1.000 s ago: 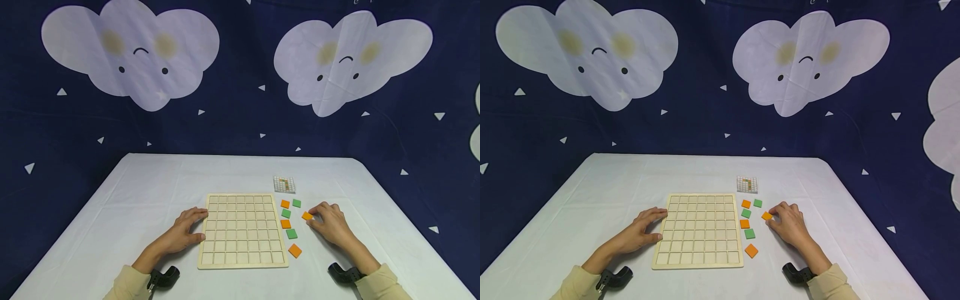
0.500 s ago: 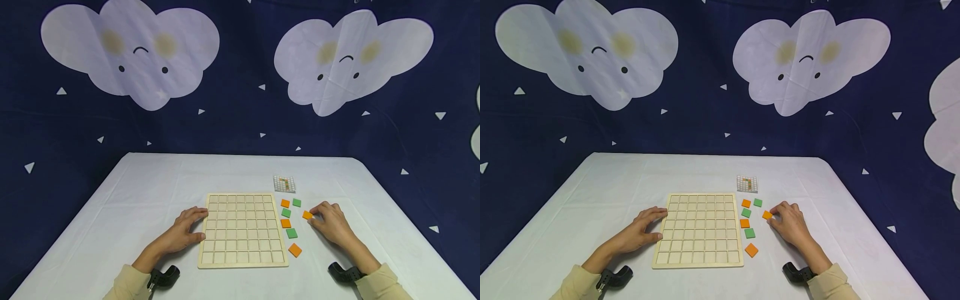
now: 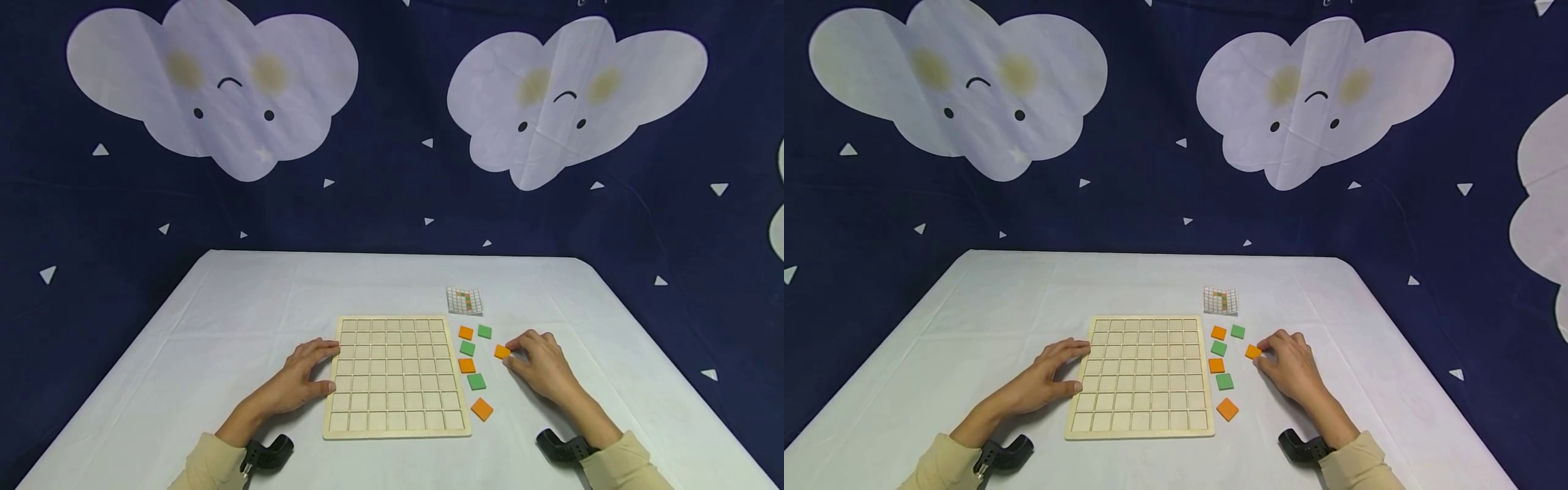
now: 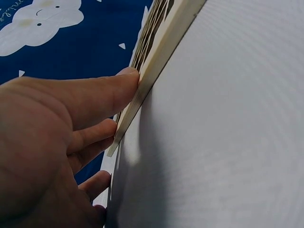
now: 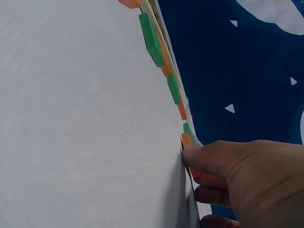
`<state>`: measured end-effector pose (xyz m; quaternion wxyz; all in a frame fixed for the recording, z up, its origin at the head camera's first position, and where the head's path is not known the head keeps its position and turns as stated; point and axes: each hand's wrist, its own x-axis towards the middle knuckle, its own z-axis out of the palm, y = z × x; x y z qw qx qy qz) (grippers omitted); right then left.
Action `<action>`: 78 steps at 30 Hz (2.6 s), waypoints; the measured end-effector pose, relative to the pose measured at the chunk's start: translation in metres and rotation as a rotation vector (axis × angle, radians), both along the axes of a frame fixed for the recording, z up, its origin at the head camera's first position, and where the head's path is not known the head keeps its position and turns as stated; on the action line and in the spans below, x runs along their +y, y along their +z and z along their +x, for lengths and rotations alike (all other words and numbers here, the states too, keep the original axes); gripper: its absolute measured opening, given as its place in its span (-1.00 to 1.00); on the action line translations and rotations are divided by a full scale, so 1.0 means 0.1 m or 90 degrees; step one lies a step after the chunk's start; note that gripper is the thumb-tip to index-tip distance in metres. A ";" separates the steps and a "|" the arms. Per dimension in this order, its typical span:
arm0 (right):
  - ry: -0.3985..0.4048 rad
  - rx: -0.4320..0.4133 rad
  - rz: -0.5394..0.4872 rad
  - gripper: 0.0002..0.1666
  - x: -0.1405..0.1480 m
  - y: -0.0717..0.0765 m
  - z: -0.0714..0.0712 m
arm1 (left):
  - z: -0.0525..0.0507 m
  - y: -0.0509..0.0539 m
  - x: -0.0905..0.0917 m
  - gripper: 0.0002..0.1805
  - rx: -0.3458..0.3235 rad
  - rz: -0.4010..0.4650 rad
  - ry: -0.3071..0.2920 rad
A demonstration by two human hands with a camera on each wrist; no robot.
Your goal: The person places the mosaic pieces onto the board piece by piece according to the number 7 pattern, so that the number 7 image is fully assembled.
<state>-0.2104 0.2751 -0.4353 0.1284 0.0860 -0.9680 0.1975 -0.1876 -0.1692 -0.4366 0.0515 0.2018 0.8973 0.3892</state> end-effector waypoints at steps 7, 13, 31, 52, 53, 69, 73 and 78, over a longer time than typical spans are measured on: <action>-0.004 -0.006 -0.005 -0.75 -0.03 0.04 0.01 | 0.00 -0.01 0.00 -0.32 0.003 -0.004 -0.002; -0.006 -0.018 -0.011 -0.74 -0.10 0.10 0.03 | -0.01 -0.01 0.01 -0.32 -0.002 0.006 -0.001; 0.029 0.007 -0.019 -0.75 -0.27 0.22 0.06 | 0.00 -0.02 0.02 -0.32 -0.006 0.010 0.002; 0.079 0.003 -0.047 -0.74 -0.59 0.34 0.03 | 0.00 0.01 0.03 -0.32 -0.005 0.011 0.003; 0.082 0.004 -0.048 -0.75 -0.60 0.34 0.03 | -0.01 0.01 0.03 -0.32 -0.004 0.012 0.002; 0.141 0.025 -0.056 -0.77 -0.85 0.38 -0.02 | -0.02 -0.01 0.02 -0.32 0.003 0.007 0.004; 0.156 0.030 -0.058 -0.78 -0.92 0.37 -0.03 | -0.02 -0.01 0.02 -0.32 0.004 0.006 0.002; 0.176 0.039 -0.074 -0.78 -1.02 0.36 -0.05 | -0.02 -0.01 0.02 -0.32 0.002 0.008 0.001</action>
